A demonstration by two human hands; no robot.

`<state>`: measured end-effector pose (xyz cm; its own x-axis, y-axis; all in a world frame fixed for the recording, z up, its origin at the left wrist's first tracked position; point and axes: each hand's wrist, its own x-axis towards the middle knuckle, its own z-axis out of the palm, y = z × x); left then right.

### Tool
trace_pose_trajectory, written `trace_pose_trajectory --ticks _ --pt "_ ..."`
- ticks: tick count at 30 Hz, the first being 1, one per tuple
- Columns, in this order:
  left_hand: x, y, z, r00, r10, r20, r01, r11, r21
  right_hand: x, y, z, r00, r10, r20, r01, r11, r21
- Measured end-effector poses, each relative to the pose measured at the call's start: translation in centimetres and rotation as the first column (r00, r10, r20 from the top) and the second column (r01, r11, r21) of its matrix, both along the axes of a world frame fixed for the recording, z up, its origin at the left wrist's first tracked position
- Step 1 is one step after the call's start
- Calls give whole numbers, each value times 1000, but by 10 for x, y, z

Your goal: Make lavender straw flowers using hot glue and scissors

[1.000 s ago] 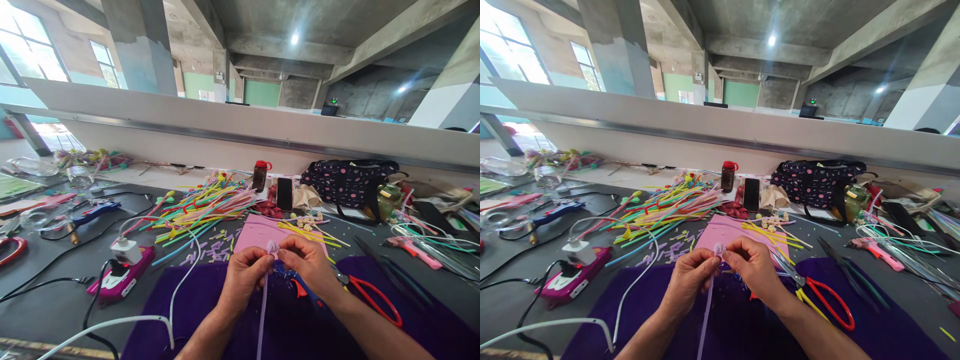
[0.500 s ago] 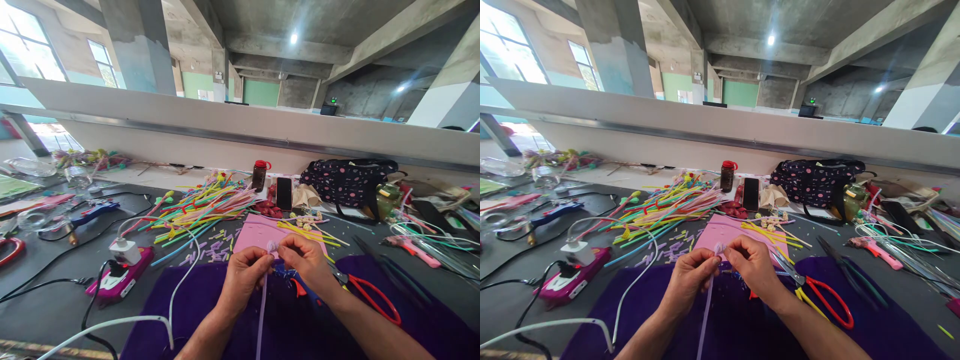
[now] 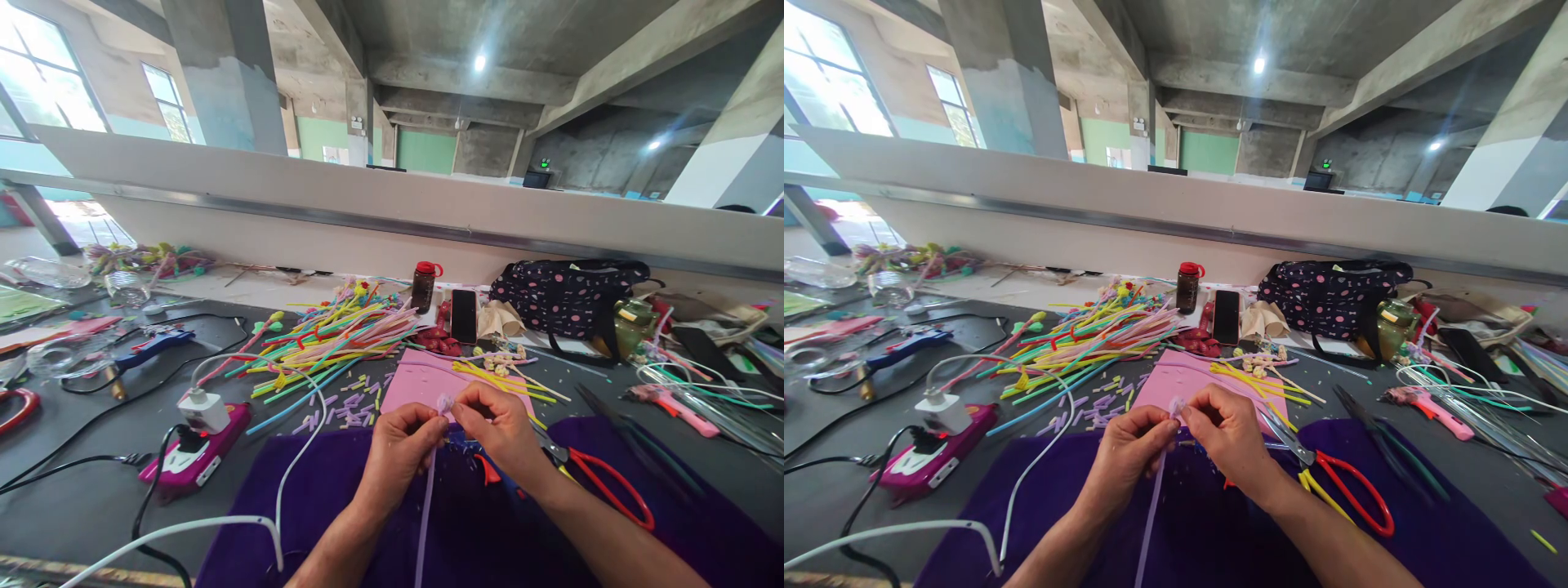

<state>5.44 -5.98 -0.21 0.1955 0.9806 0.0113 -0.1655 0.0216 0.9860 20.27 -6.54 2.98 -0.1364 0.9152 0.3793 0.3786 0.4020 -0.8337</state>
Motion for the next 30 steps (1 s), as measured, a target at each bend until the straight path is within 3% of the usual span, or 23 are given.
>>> trace_pose_trajectory --ticks 5,9,14,18,25,30 --pt "-1 0 1 1000 -8 13 8 1000 -13 1 0 -1 1000 0 2 0 1000 14" --pt "-3 2 0 990 -34 137 44 997 -69 4 1 -4 997 42 -61 -41 999 7" --pt "-7 7 -5 919 -96 383 189 958 -215 3 -1 -5 987 80 -137 -85 996 -28" --pt "-9 10 -9 849 -144 508 301 923 -241 0 -1 -6 987 103 -124 -107 994 -23" --pt "-7 11 -12 825 -175 538 343 911 -229 2 -1 -7 993 95 -71 -95 996 1" --pt "-7 10 -9 852 -170 495 323 915 -242 3 -1 -3 994 -3 -110 5 1000 21"
